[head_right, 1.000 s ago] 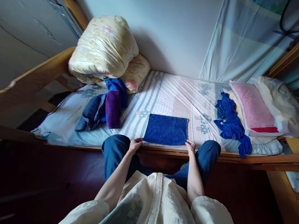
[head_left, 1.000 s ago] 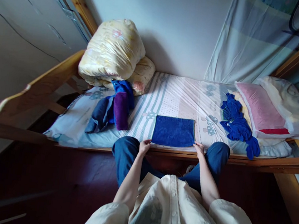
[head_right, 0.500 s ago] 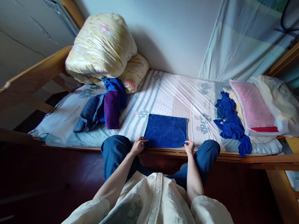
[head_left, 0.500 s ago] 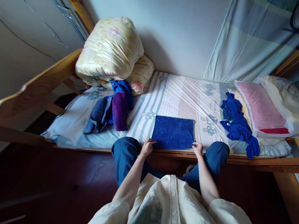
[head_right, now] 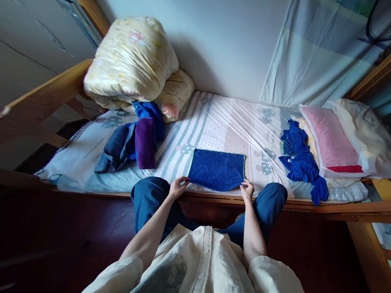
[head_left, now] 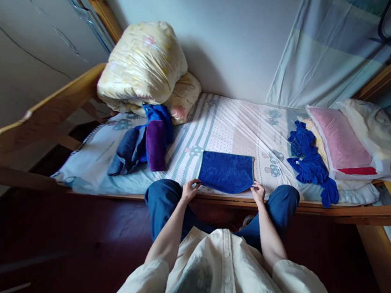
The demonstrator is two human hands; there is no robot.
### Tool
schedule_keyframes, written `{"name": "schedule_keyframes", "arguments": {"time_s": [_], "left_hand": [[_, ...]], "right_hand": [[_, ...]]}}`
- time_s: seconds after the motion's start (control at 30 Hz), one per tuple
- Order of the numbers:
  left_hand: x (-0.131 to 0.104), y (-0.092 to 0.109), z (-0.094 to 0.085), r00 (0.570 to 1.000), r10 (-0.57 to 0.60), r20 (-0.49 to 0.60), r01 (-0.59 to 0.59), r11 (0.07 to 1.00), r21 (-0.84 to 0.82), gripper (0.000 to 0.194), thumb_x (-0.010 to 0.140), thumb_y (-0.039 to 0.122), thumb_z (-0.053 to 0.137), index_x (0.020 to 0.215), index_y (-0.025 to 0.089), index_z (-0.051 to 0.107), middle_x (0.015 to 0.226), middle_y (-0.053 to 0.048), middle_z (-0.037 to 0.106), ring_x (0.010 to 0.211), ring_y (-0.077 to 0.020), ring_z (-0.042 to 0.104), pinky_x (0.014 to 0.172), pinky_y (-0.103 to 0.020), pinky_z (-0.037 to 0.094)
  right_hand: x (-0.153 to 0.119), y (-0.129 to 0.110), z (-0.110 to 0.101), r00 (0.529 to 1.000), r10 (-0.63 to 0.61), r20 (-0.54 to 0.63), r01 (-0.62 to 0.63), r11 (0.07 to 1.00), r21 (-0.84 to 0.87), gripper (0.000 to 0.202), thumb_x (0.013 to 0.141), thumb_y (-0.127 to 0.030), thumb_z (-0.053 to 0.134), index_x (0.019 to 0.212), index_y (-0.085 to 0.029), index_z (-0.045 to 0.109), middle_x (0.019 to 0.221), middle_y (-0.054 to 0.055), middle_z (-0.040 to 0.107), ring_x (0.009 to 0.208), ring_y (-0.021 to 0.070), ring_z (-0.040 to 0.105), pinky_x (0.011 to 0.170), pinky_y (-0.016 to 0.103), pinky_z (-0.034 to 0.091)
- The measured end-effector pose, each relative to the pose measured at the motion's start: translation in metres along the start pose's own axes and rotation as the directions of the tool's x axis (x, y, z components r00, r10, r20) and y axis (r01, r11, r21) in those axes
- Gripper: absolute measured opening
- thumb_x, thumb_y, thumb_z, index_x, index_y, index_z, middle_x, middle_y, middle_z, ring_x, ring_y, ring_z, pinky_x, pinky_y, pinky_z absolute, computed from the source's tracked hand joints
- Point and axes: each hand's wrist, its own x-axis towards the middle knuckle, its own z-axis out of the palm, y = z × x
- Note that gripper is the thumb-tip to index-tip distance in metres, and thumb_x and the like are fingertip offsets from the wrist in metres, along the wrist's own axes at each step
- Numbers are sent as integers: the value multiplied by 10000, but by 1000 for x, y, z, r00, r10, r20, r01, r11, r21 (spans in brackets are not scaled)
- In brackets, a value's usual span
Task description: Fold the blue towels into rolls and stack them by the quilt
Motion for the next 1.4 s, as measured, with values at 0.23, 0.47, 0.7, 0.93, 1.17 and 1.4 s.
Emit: {"name": "schedule_keyframes", "arguments": {"time_s": [0.23,0.47,0.7,0.93,1.17,1.4], "left_hand": [[0,8,-4,997,-66,-34,65,998,-26,252,799,373,587,917,195,722,803,-55,754,923,-259,739,841,-333,557],[0,10,-10,983,-169,-66,170,985,13,193,775,329,622,869,200,730,690,-35,707,775,-243,714,750,-313,539],[1,9,-8,973,-221,-60,222,975,-1,162,747,316,665,831,196,734,684,-31,698,750,-228,701,750,-312,547],[0,10,1,979,-204,-25,200,973,-118,304,830,431,626,955,160,681,738,-18,668,754,-186,690,682,-284,594],[2,7,3,973,-224,-56,218,971,-96,236,862,426,606,891,192,611,567,52,506,613,-163,611,633,-288,565],[7,-1,0,960,-255,-115,259,966,17,124,881,316,560,866,214,628,681,-33,650,802,-230,700,775,-320,521]], "right_hand": [[1,-4,5,998,52,-43,-53,998,-25,206,741,-258,586,876,-196,729,1007,107,809,1005,268,745,950,396,565],[1,2,-8,982,144,-121,-161,978,-136,170,731,-298,597,814,-197,707,808,98,780,799,269,725,762,345,564],[-2,1,-5,975,176,-133,-199,963,-184,106,699,-265,618,735,-204,697,786,105,773,798,278,721,782,354,558],[4,-6,9,998,48,-35,-48,999,-6,224,762,-343,617,889,-182,706,958,115,791,929,248,727,853,342,573],[5,1,5,989,129,-73,-135,986,-97,211,781,-372,632,891,-193,654,891,119,766,860,258,723,783,345,563],[-4,6,3,989,144,-40,-149,950,-273,79,805,-321,660,830,-246,656,748,41,721,728,223,676,702,304,511]]}}
